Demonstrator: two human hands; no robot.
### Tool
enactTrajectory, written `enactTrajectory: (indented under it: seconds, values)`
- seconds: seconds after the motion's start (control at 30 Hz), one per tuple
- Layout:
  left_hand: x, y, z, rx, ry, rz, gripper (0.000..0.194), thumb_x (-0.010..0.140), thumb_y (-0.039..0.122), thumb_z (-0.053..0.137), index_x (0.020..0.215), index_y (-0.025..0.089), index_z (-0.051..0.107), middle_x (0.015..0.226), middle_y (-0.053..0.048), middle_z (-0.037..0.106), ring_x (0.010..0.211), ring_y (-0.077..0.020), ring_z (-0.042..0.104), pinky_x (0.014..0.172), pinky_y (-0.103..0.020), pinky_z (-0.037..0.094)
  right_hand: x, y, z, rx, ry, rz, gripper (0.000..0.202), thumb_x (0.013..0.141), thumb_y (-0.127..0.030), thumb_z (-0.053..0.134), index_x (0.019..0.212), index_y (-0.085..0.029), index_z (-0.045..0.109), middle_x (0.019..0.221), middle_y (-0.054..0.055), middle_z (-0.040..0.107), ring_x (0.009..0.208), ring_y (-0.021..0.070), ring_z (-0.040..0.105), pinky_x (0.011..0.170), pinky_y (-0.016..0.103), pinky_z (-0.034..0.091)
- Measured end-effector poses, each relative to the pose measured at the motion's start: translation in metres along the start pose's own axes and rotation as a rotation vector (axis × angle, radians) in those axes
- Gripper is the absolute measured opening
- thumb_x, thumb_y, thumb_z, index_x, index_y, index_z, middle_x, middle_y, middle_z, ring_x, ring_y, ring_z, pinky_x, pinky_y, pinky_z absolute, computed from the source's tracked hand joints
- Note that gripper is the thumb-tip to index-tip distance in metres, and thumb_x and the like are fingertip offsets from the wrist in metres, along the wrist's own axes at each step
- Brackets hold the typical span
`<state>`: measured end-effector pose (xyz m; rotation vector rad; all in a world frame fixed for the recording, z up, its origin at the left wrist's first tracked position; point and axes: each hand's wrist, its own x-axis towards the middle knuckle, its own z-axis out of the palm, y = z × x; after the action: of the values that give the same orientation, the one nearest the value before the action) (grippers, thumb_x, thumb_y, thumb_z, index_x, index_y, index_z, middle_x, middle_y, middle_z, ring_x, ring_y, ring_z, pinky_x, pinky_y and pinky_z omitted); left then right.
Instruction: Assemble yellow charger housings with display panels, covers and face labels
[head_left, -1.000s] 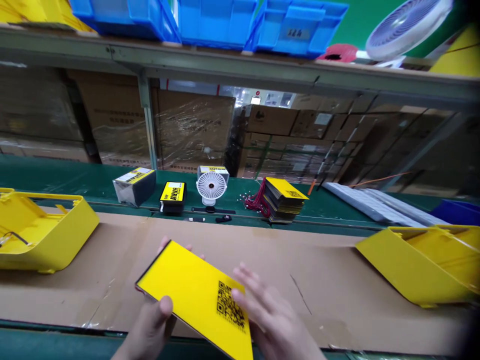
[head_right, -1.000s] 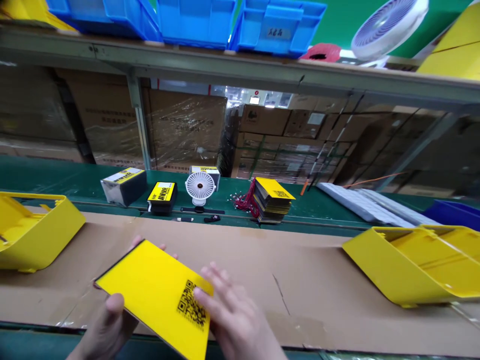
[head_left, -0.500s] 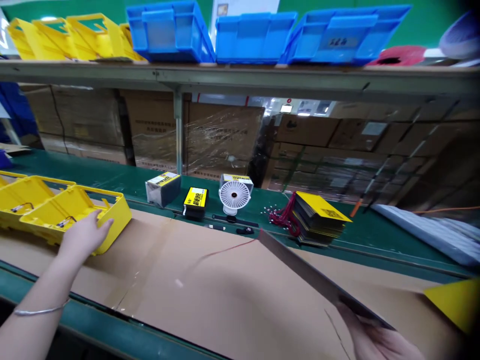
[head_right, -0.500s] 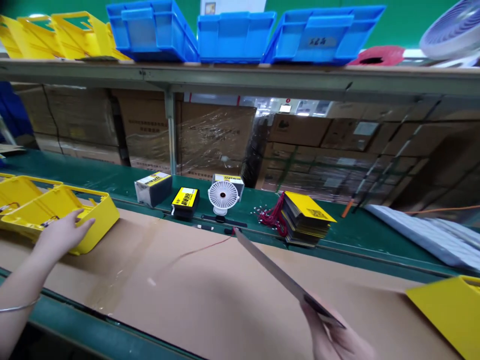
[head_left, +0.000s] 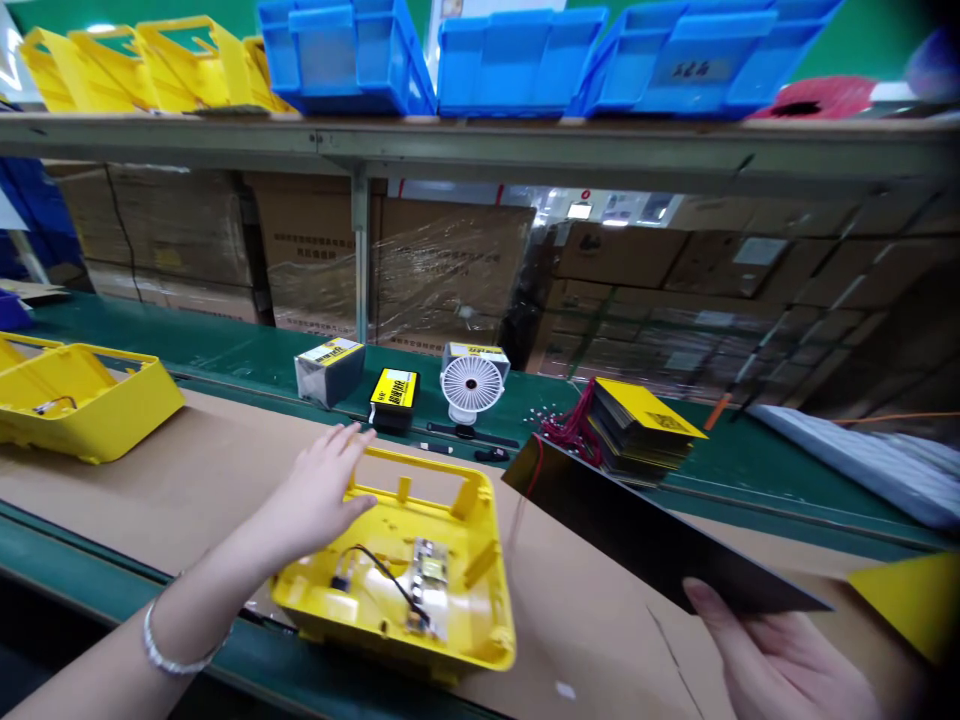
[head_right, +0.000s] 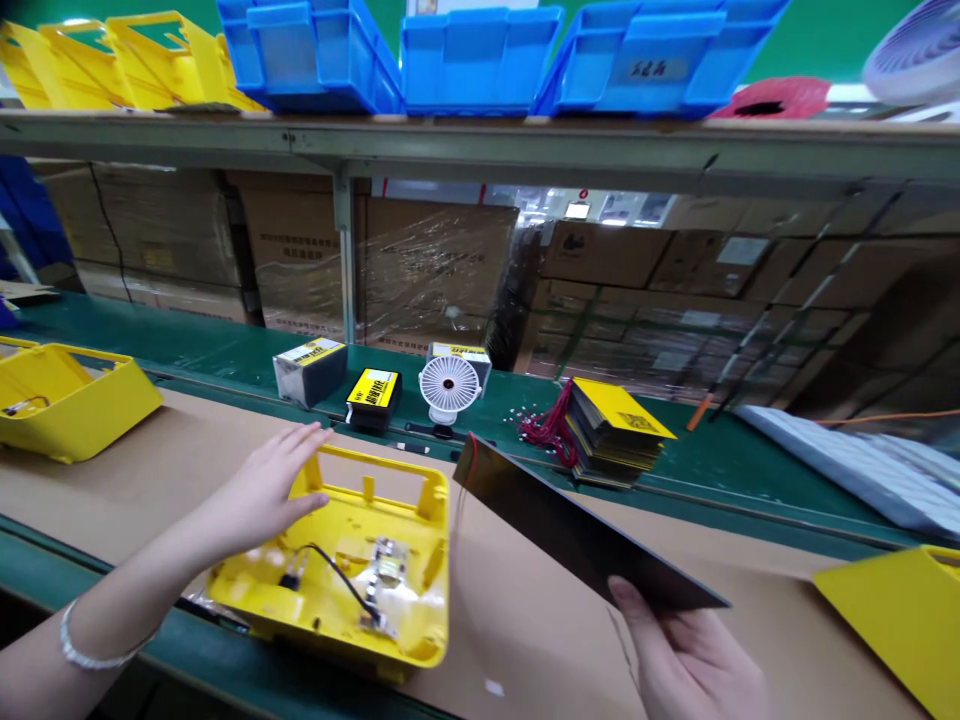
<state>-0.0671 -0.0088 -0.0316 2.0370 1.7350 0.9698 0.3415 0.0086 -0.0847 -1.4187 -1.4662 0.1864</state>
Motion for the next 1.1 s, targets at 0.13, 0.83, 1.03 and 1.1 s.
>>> enactTrajectory:
  seconds: [0.13,0.83,1.03,1.1]
  values:
    - [0.019,-0.008,0.028,-0.269,-0.116,-0.021,0.069,0.069,0.016,0.057,0.134,0.026,0.038,0.137,-0.009,0.044,0.123,-0.0297,0.042,0.104,-0.047,0.032,0.011,-0.029,0.003,0.047,-0.055,0.085,0.036,0.07,-0.047,0.062,0.092,-0.02,0.066,0.087,0.009,0.072,0.081,0.0295,0.067,0.066,0.035,0.058]
    - [0.057,0.008,0.086,-0.53,0.104,0.01,0.022,0.085,0.028,0.04,0.089,0.017,0.058,0.081,-0.003,0.063,0.078,-0.0167,0.056,0.071,-0.027,0.043,0.079,-0.066,0.06,-0.233,-0.746,-0.201,0.023,0.084,-0.029,0.046,0.084,-0.022,0.067,0.088,0.005,0.071,0.081,0.0243,0.065,0.07,0.034,0.05]
    - [0.056,0.015,0.085,-0.4,0.114,0.023,0.018,0.084,0.026,0.043,0.077,0.018,0.058,0.071,-0.001,0.062,0.067,-0.0159,0.054,0.063,-0.026,0.038,0.075,-0.063,0.059,-0.405,-0.573,-0.276,0.037,0.082,-0.035,0.052,0.115,-0.019,0.058,0.105,0.01,0.066,0.093,0.0255,0.062,0.077,0.036,0.05]
    - [0.056,0.019,0.088,-0.373,0.12,0.022,0.017,0.083,0.025,0.044,0.079,0.018,0.059,0.074,-0.002,0.063,0.069,-0.0168,0.056,0.064,-0.027,0.039,0.067,-0.078,0.065,-0.419,-0.351,-0.472,0.061,0.081,-0.04,0.055,0.134,-0.017,0.037,0.124,0.012,0.055,0.112,0.0264,0.052,0.093,0.041,0.042]
